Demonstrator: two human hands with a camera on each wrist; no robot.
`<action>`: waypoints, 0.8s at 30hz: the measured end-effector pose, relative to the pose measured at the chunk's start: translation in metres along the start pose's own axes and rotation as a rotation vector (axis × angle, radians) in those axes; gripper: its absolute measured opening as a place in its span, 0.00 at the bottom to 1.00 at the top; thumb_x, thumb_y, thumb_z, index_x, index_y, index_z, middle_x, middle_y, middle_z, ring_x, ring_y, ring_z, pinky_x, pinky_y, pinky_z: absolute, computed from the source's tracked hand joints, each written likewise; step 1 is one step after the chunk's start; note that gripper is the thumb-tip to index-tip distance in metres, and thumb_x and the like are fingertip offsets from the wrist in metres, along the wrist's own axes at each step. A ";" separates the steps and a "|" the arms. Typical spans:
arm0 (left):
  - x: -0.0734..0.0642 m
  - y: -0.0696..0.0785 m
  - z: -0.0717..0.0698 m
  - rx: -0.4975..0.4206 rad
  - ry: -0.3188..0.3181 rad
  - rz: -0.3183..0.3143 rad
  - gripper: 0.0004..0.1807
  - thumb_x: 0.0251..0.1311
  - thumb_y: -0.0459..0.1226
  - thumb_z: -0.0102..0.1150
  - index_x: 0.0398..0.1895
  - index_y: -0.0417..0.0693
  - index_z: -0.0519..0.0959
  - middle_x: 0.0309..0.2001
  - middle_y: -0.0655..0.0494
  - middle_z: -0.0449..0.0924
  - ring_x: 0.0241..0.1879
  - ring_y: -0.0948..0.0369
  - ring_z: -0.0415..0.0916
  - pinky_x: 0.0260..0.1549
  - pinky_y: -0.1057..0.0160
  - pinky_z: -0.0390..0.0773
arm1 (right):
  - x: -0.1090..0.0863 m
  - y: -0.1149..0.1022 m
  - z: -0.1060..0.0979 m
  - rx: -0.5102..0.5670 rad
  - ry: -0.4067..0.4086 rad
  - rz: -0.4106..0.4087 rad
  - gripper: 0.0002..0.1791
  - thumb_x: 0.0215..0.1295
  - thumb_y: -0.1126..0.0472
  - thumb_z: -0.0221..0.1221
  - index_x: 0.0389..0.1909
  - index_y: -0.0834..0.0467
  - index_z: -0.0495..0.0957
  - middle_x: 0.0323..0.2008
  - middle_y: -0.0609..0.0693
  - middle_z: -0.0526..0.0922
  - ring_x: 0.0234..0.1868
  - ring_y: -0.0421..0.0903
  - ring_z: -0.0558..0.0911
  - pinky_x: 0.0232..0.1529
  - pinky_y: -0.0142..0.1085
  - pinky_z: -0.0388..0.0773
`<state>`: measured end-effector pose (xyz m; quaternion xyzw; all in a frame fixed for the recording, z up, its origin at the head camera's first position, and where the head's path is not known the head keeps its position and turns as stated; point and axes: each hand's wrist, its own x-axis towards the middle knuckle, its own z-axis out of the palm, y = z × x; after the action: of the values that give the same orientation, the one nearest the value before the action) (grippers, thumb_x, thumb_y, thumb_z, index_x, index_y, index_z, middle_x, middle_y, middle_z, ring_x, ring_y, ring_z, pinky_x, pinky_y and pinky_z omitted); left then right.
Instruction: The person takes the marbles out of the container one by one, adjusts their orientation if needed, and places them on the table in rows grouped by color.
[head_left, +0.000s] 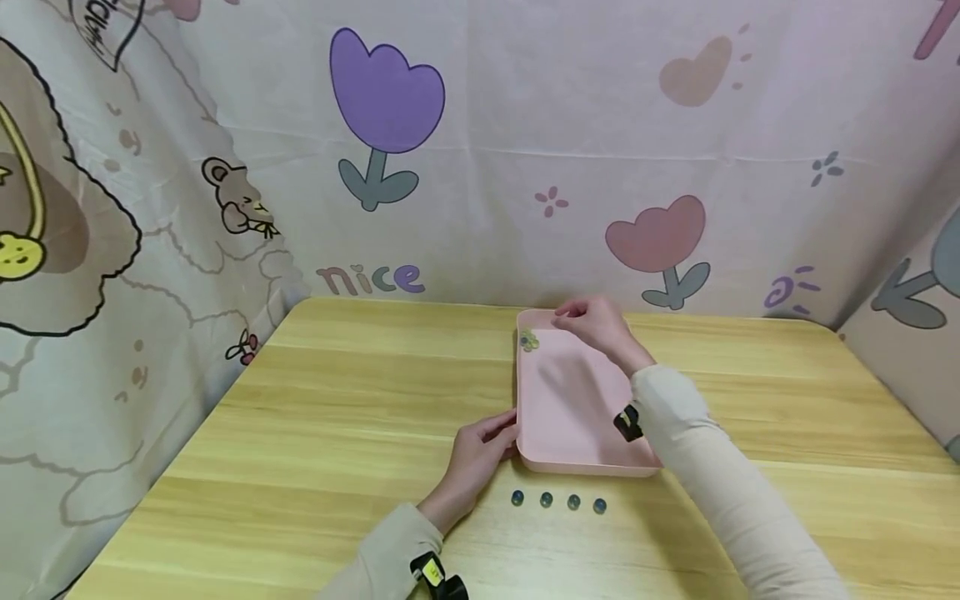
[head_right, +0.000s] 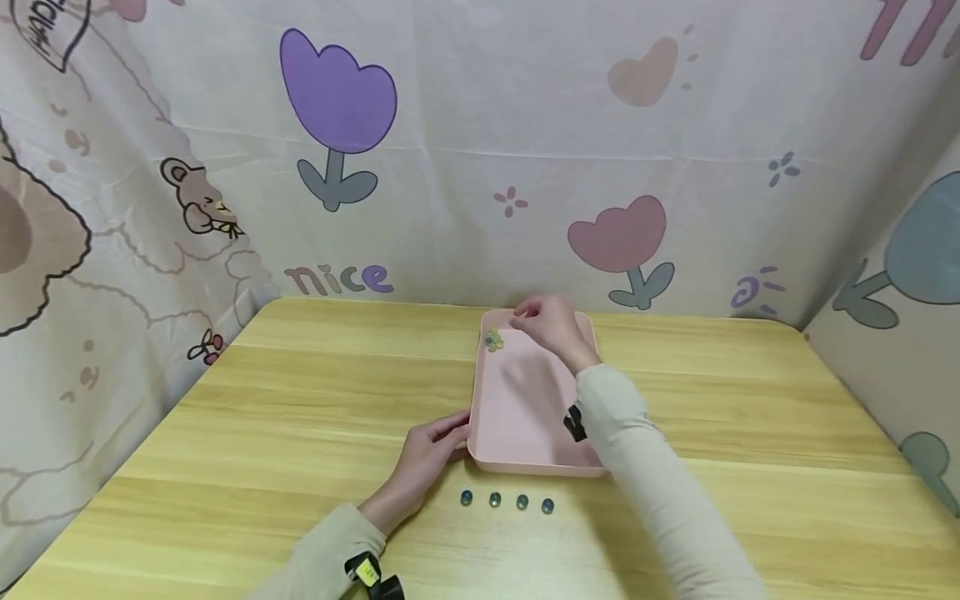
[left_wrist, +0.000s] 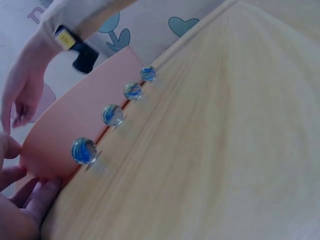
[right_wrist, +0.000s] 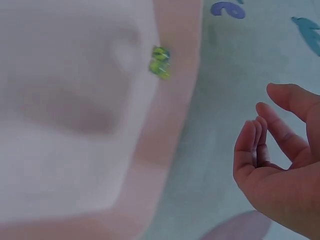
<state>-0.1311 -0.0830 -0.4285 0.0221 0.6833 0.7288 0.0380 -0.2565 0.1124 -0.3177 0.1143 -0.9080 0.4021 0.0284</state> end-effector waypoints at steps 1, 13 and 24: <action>0.000 0.000 0.000 0.000 0.001 0.000 0.19 0.65 0.33 0.58 0.57 0.33 0.76 0.55 0.39 0.77 0.47 0.54 0.79 0.44 0.65 0.82 | 0.003 0.001 0.005 0.010 0.004 0.010 0.13 0.63 0.61 0.62 0.43 0.66 0.83 0.36 0.57 0.82 0.36 0.49 0.76 0.34 0.35 0.75; -0.001 0.002 0.001 -0.013 0.010 -0.001 0.19 0.65 0.33 0.58 0.57 0.34 0.77 0.55 0.39 0.77 0.46 0.54 0.80 0.44 0.64 0.83 | 0.026 0.017 0.061 0.281 0.069 0.188 0.13 0.62 0.67 0.61 0.45 0.71 0.82 0.37 0.58 0.85 0.31 0.43 0.76 0.32 0.30 0.74; -0.002 0.004 0.001 -0.003 0.013 0.000 0.19 0.65 0.33 0.57 0.57 0.35 0.76 0.56 0.39 0.77 0.47 0.53 0.80 0.43 0.65 0.83 | 0.032 0.024 0.079 0.317 0.098 0.312 0.12 0.61 0.66 0.62 0.42 0.69 0.83 0.32 0.56 0.86 0.19 0.36 0.71 0.22 0.25 0.70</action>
<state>-0.1296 -0.0827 -0.4240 0.0172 0.6826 0.7298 0.0335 -0.2904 0.0639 -0.3840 -0.0444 -0.8376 0.5444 -0.0083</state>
